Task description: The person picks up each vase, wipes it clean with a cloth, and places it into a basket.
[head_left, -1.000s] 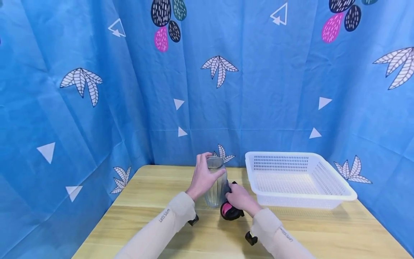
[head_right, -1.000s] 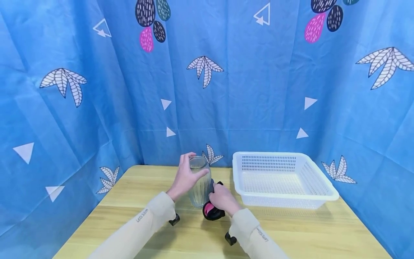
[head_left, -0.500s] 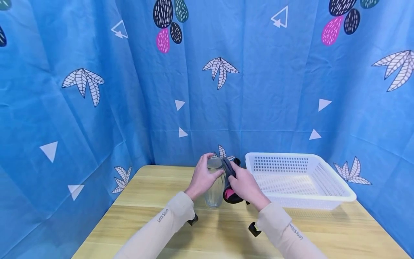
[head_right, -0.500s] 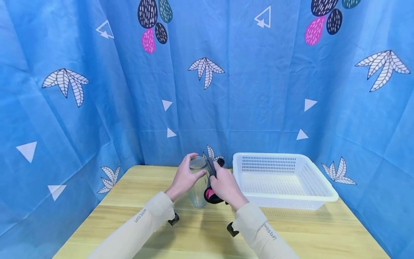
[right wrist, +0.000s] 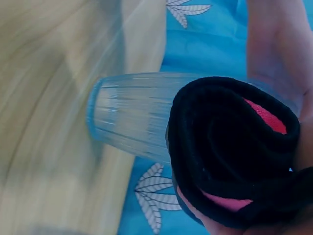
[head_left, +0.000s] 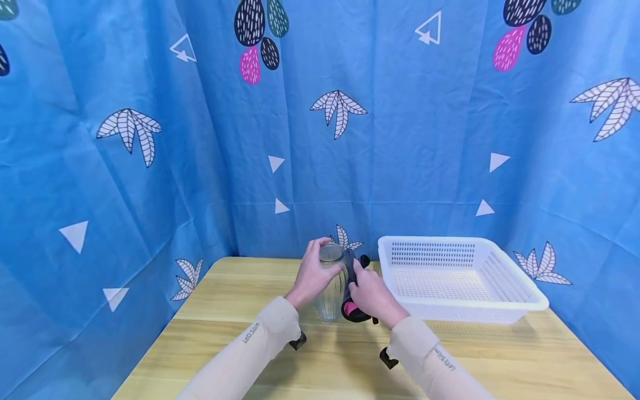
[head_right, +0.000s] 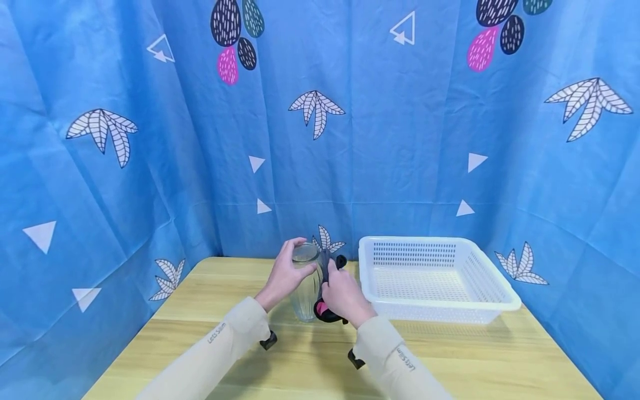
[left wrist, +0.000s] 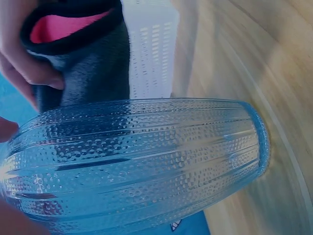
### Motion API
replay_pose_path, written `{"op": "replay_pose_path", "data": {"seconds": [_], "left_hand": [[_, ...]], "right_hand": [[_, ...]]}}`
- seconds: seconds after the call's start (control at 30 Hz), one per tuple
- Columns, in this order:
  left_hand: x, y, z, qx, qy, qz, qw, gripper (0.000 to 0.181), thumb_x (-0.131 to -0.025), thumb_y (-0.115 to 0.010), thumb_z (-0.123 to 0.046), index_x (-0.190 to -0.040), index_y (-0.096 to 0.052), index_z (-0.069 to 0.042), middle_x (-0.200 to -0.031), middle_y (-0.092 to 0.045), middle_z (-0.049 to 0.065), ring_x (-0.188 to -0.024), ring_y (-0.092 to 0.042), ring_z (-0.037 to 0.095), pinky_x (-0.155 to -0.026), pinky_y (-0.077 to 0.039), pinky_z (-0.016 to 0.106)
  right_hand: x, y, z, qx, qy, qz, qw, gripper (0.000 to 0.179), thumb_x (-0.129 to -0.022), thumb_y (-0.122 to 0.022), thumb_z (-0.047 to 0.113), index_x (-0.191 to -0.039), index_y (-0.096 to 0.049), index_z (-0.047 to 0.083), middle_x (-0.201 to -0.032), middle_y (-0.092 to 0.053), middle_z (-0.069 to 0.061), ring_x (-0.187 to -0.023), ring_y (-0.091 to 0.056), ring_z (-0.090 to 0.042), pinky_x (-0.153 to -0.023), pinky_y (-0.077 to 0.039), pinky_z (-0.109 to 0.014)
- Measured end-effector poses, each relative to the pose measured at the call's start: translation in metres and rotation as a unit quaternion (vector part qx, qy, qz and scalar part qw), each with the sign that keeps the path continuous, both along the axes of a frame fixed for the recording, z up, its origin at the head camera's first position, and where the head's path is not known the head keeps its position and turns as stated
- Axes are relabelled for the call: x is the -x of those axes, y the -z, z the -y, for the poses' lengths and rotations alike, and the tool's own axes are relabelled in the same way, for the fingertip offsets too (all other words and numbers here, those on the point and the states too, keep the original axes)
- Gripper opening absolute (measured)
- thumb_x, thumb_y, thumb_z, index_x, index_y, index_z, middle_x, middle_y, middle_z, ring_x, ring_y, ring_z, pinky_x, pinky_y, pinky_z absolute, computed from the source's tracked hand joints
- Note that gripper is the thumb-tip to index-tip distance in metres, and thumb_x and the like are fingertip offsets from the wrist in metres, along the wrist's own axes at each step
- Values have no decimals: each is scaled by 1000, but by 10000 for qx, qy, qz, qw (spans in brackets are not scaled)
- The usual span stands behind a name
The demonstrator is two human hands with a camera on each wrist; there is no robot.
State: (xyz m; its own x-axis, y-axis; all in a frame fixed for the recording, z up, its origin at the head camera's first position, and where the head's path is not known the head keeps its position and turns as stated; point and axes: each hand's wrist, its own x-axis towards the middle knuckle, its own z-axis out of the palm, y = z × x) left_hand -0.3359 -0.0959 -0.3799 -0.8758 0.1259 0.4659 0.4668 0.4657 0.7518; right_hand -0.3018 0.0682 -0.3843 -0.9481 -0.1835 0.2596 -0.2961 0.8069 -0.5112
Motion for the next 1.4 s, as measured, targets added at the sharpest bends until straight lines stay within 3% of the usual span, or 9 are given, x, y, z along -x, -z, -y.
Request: {"op": "replay_pose_path", "data": {"seconds": [0.27, 0.37, 0.47, 0.7, 0.9, 1.03, 1.17, 1.3, 1.4], "left_hand": [[1, 2, 0, -122, -52, -96, 9999, 65, -83, -77, -22, -141, -49, -13, -143, -47, 3, -135, -46, 30, -112, -38, 49], [1, 4, 0, -117, -70, -69, 9999, 66, -83, -77, -26, -141, -49, -14, -144, -47, 1, -137, -45, 30, -113, -37, 50], [1, 6, 1, -186, -68, -24, 9998, 68, -83, -79, -31, -142, -48, -15, -145, -47, 1, -137, -46, 30, -113, -37, 50], [5, 11, 1, -214, -270, -114, 9993, 69, -81, -82, -45, -136, -50, -18, -142, -43, 0, -133, -46, 26, -111, -39, 46], [4, 8, 2, -62, -360, -119, 9993, 68, -81, -82, -44, -134, -48, -18, -133, -43, 4, -126, -48, 27, -106, -42, 45], [2, 4, 3, 53, -292, -199, 9994, 67, -81, -83, -39, -134, -48, -17, -136, -49, 11, -127, -47, 29, -106, -42, 46], [1, -1, 4, 213, -250, -131, 9994, 66, -82, -82, -34, -136, -49, -16, -138, -52, 11, -129, -49, 29, -106, -42, 48], [0, -5, 4, 317, -147, -39, 9994, 65, -82, -80, -28, -138, -50, -14, -139, -53, 10, -130, -50, 30, -106, -44, 49], [1, -5, 2, 361, -81, 12, 9993, 66, -80, -77, -24, -140, -50, -14, -139, -53, 7, -129, -50, 29, -105, -44, 48]], "right_hand": [[6, 21, 1, -193, -27, 494, 9986, 64, -97, -59, 17, -152, -36, -6, -132, -60, -32, -88, -66, -28, -71, -53, -41], [7, 33, 1, -75, -155, 812, 9966, 64, -98, -59, 16, -151, -34, -9, -137, -56, -33, -86, -65, -27, -71, -52, -40], [7, 42, 3, -113, -295, 988, 9946, 63, -98, -59, 16, -149, -35, -13, -140, -53, -33, -99, -66, -31, -81, -53, -44], [5, 50, 0, -7, -537, 1309, 9899, 60, -96, -61, 11, -146, -40, -14, -149, -45, -32, -112, -60, -33, -89, -49, -45], [4, 34, -7, 317, -575, 628, 9959, 57, -90, -64, 6, -142, -50, -9, -135, -58, -30, -110, -63, -31, -93, -51, -48], [3, 14, -11, 499, -389, 500, 9967, 58, -92, -62, 8, -147, -47, -3, -128, -64, -26, -85, -65, -24, -79, -53, -41], [1, -5, -13, 709, -220, 427, 9963, 60, -94, -59, 10, -151, -43, 2, -111, -69, -21, -58, -53, -17, -60, -47, -33], [-2, -17, -11, 821, -88, -113, 9965, 60, -93, -59, 10, -152, -44, 7, -108, -70, -19, -64, -57, -19, -59, -47, -33], [-3, -16, -9, 744, -33, -468, 9961, 60, -93, -59, 8, -151, -45, 8, -122, -67, -21, -75, -61, -22, -64, -48, -34]]}}
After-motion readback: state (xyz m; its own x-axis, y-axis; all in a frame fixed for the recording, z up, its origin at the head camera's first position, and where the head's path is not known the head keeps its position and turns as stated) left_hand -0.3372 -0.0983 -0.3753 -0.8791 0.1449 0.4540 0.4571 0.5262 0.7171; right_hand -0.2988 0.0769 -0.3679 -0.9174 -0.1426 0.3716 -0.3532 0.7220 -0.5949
